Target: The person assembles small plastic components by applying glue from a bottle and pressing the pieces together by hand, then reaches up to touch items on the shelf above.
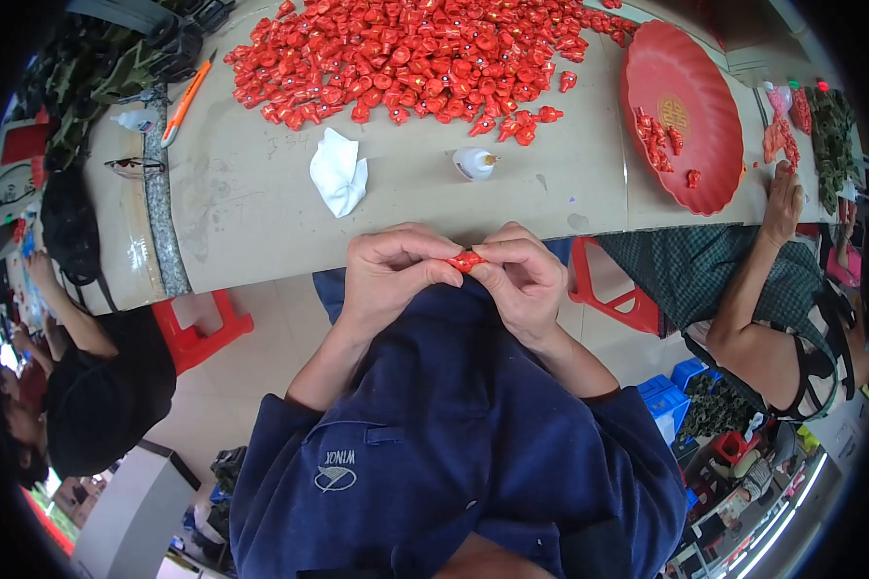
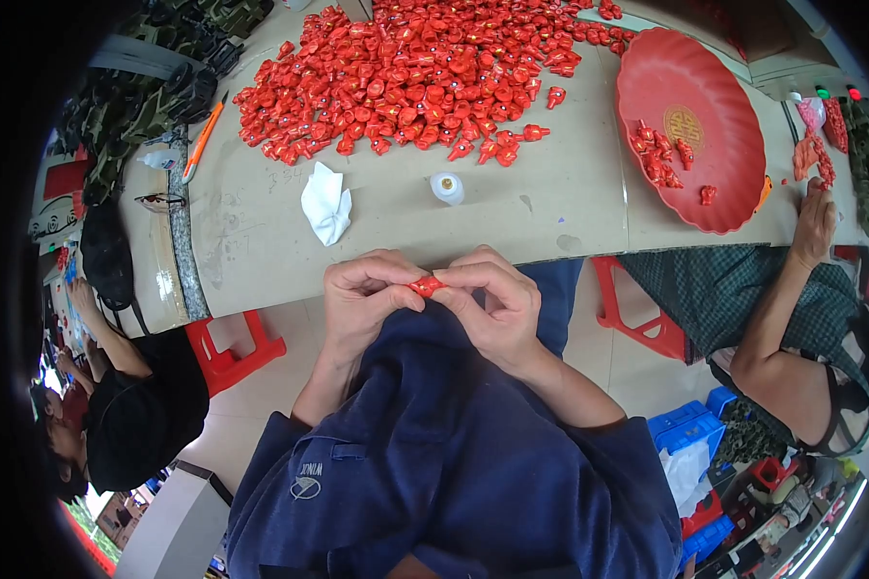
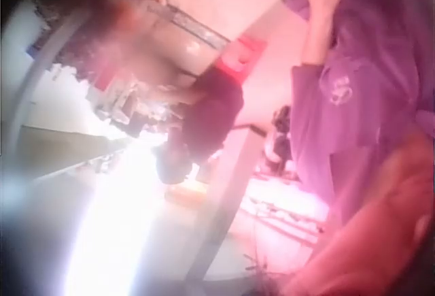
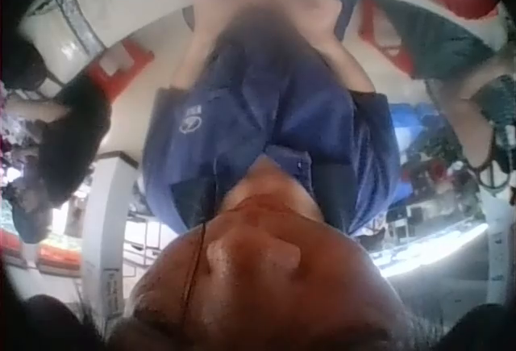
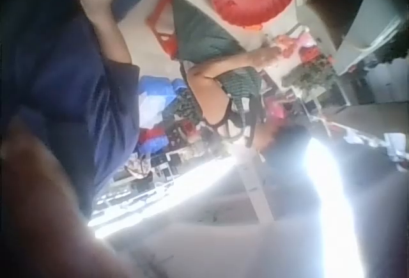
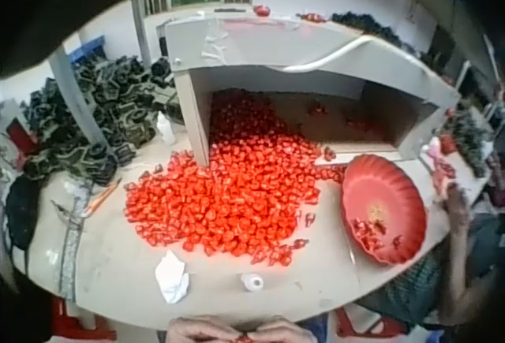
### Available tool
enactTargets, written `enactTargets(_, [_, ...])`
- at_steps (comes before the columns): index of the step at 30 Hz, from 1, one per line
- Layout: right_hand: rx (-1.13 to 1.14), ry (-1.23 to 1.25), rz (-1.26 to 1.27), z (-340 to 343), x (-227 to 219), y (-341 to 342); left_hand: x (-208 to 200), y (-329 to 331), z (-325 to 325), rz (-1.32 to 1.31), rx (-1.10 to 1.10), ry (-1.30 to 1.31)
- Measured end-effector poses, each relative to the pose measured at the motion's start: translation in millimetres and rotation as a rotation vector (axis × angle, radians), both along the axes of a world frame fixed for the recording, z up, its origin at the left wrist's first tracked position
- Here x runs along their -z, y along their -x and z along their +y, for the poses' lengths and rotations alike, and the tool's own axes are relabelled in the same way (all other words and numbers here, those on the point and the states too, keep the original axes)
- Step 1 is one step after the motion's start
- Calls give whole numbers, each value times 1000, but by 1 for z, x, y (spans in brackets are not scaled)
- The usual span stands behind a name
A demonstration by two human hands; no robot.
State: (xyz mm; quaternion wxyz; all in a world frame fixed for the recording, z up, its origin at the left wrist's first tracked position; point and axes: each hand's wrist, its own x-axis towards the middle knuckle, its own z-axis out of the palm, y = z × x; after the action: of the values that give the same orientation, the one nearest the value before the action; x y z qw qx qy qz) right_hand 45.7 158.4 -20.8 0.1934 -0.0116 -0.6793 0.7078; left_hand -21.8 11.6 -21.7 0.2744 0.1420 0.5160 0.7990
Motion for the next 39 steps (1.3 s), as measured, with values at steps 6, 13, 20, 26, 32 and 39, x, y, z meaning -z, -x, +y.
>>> enactTargets(6, [-2, -16, 13, 0, 2, 0, 0, -1, 0, -10, 0, -22])
enactTargets(13, [13, 14, -58, -2, 7, -2, 2, -1, -1, -50, -13, -16])
enactTargets(20, [-12, 139, -188, -1, 3, 0, 5, 0, -4, -122, 2, 7])
enactTargets(26, [-28, 128, -244, 7, 1, 1, 4, 2, -3, -199, -10, 28])
enactTargets(32, [-47, -35, -170, 17, -5, 3, 2, 0, 4, -13, -81, 22])
enactTargets(39, [-65, -310, -15, 26, -10, 8, 6, 6, 4, 631, -136, 193])
